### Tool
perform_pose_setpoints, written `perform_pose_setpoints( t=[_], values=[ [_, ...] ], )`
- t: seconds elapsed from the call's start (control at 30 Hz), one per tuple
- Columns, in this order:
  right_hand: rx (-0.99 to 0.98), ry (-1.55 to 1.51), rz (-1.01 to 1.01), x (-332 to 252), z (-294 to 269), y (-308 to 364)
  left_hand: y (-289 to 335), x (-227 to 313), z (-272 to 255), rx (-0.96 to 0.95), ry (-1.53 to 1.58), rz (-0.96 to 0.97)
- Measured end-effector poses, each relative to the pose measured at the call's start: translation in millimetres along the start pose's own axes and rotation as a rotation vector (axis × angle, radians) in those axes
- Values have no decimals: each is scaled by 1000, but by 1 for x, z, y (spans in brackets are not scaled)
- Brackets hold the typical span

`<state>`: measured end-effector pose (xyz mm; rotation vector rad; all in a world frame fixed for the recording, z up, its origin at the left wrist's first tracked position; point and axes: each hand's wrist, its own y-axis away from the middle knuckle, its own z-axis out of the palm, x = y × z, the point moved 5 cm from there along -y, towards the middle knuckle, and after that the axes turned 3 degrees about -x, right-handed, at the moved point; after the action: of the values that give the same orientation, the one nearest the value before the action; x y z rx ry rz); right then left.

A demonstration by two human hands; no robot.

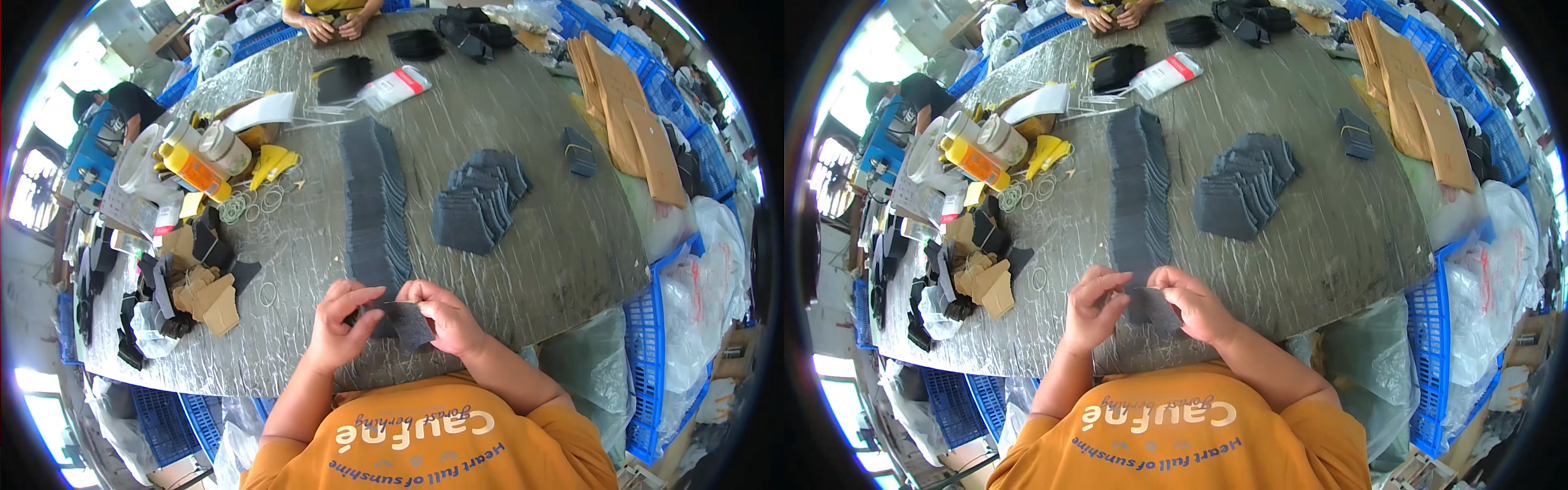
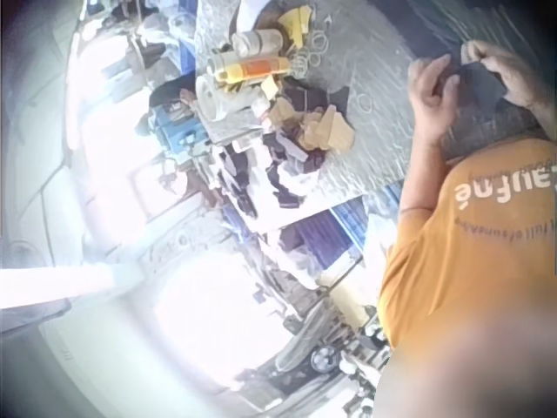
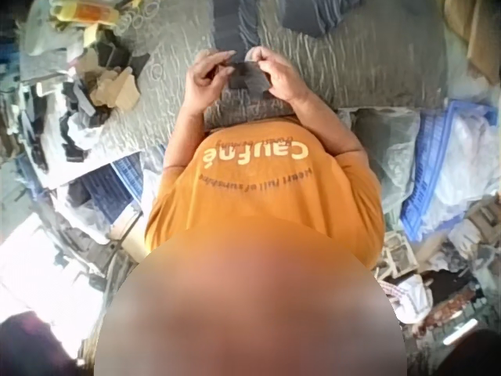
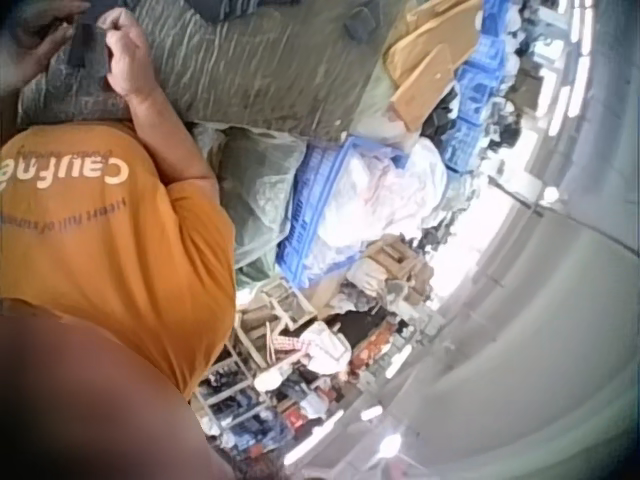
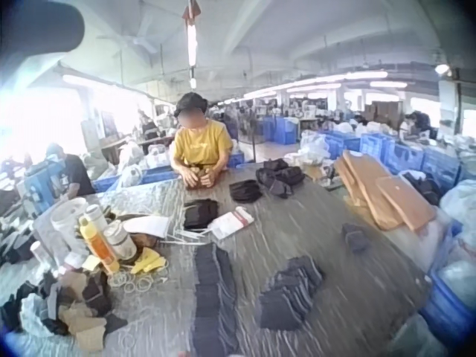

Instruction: Sorting and stacking small fabric or synthetic shoe components on a workstation.

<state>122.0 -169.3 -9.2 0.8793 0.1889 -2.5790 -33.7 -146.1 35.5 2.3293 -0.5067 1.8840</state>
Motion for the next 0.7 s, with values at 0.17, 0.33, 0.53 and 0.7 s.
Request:
perform_pose_setpoints(
  t=[0.17,0.33,0.53,0.7],
  values=[
    [89,228,225,15,6,3,-1,39,19,-234,-535,500],
    [410,-421,-180,-7,-32,9,15,17,-9,-46,-290,371],
    [262,1159,-144,-36,-28,46,24,-44,-39,73,-208,-461],
    [16,1818,-470,-4,-8,67,16,-52,-19,-1,-194,-522]
  ],
)
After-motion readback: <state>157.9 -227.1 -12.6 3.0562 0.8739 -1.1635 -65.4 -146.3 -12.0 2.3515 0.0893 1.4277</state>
